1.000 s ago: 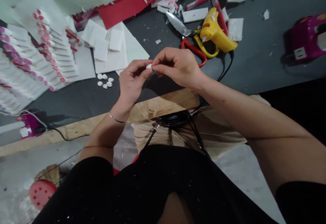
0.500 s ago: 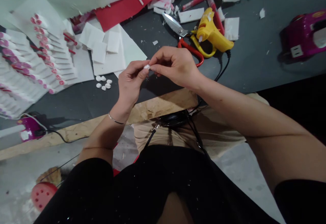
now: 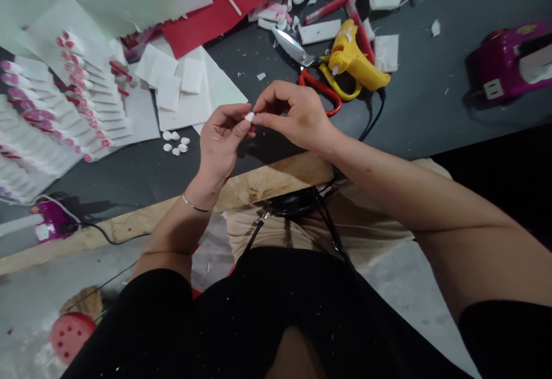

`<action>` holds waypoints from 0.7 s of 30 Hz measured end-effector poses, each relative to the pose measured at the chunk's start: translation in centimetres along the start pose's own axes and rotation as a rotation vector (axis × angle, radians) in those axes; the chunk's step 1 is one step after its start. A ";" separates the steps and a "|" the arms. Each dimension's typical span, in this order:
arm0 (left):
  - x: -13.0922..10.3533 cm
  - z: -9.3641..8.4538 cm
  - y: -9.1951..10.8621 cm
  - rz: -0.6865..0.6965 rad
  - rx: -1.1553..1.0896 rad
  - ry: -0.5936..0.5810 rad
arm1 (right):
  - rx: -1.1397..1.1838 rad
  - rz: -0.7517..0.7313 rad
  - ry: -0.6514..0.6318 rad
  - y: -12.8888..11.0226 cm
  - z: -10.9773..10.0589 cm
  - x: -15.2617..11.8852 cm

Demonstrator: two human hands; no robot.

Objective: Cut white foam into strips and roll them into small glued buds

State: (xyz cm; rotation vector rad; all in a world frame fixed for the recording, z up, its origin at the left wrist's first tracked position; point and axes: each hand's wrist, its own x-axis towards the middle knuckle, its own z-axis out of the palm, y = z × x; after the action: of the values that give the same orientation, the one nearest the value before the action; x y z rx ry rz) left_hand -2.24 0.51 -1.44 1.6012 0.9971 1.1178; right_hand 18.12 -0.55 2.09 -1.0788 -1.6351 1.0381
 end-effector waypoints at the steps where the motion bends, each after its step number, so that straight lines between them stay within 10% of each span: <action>1: 0.0 0.0 0.2 -0.005 -0.018 0.000 | -0.023 -0.017 0.002 0.1 -0.1 0.0; 21: -0.9 0.4 4.5 -0.086 -0.109 0.083 | -0.014 -0.205 -0.027 0.6 -0.4 -0.1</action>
State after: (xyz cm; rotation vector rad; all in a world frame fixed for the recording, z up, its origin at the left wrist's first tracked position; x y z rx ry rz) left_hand -1.56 -1.54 2.61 1.4225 1.0308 1.1673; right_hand 18.65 -0.43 1.60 -0.8881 -1.7370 0.9109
